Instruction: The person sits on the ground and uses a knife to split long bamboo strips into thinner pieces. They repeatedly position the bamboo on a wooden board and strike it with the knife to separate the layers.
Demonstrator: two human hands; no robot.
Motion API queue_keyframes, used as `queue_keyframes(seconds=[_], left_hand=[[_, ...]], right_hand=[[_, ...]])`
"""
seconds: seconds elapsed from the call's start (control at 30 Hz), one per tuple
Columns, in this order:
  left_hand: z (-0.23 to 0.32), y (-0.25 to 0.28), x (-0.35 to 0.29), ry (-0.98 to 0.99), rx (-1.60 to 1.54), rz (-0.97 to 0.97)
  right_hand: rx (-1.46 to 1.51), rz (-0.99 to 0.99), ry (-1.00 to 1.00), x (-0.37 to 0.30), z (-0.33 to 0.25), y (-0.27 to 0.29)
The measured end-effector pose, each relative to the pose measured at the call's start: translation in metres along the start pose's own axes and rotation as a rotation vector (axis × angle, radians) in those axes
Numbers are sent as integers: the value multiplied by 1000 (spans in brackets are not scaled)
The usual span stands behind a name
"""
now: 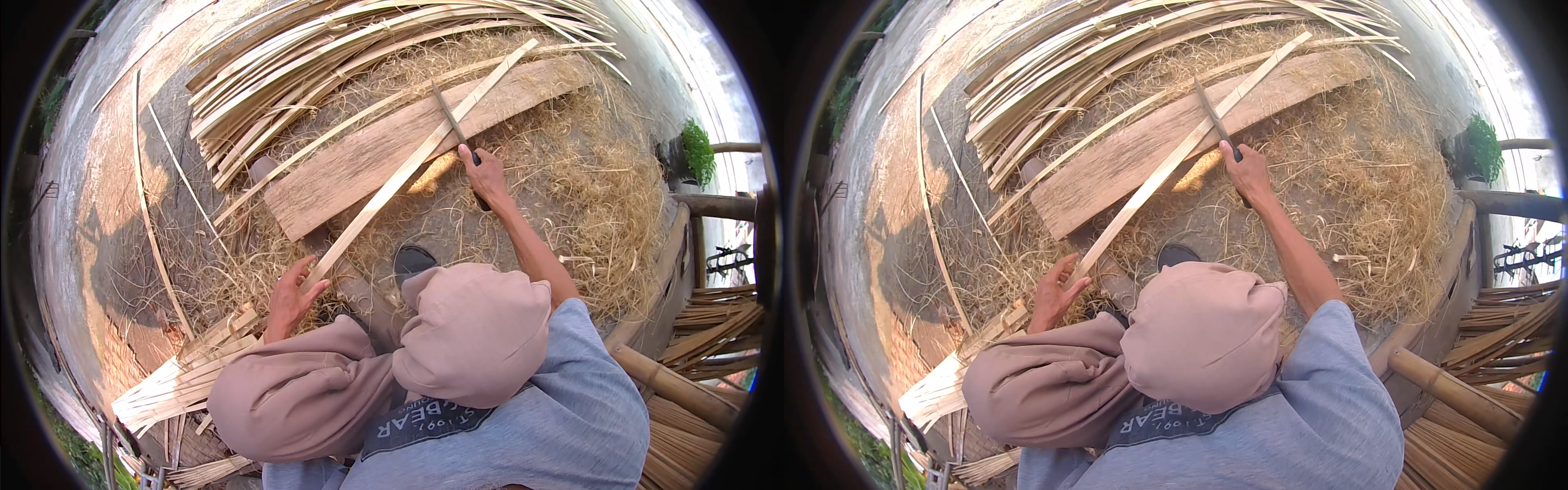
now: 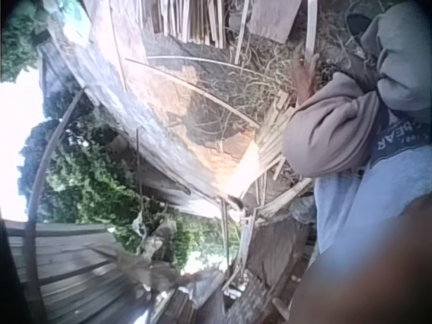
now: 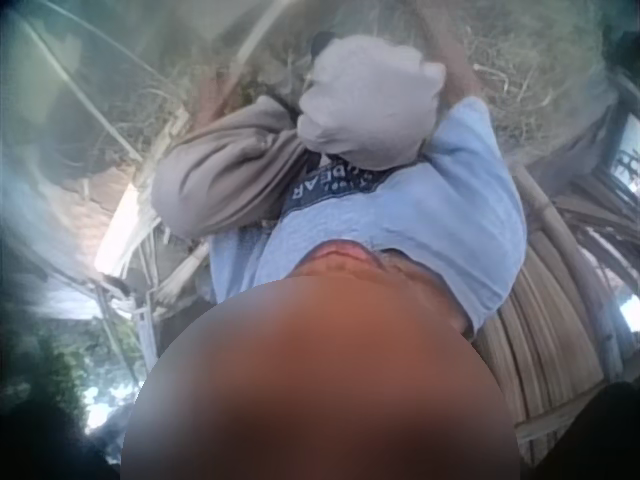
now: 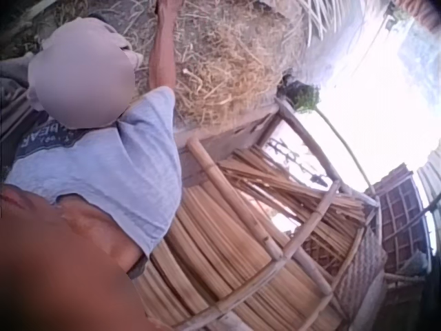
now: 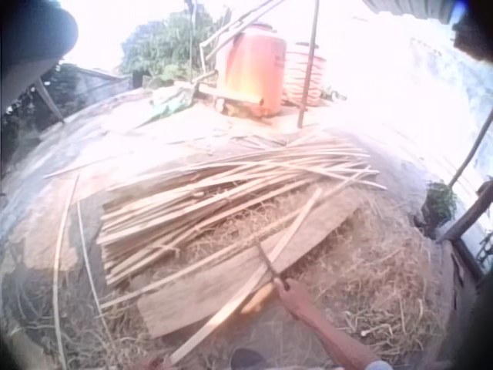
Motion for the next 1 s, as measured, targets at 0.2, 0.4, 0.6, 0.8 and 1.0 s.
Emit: queue_keyframes(seconds=[0.2, 0.4, 0.6, 0.8, 1.0], left_hand=[[8, -36, 21, -135, -40, 139], [-17, 21, -7, -3, -71, 13], [53, 28, 3, -357, 539, 427], [62, -48, 66, -613, 355, 422], [59, -42, 69, -308, -208, 409]], right_hand=[[-223, -213, 402, -133, -35, -46], [-191, 150, -51, 23, 28, 62], [-265, 139, 87, 26, 3, 35], [-76, 112, -35, 30, 11, 12], [-76, 141, -7, 24, 12, 21]])
Point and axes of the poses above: each hand's wrist, its own x-axis towards the middle knuckle, its own y-axis out of the back of the hand, z = x × y, the point moved 5 cm from there along x, towards the middle knuckle, and after that the axes turned 7 degrees about -y, right-handed, at the moved point
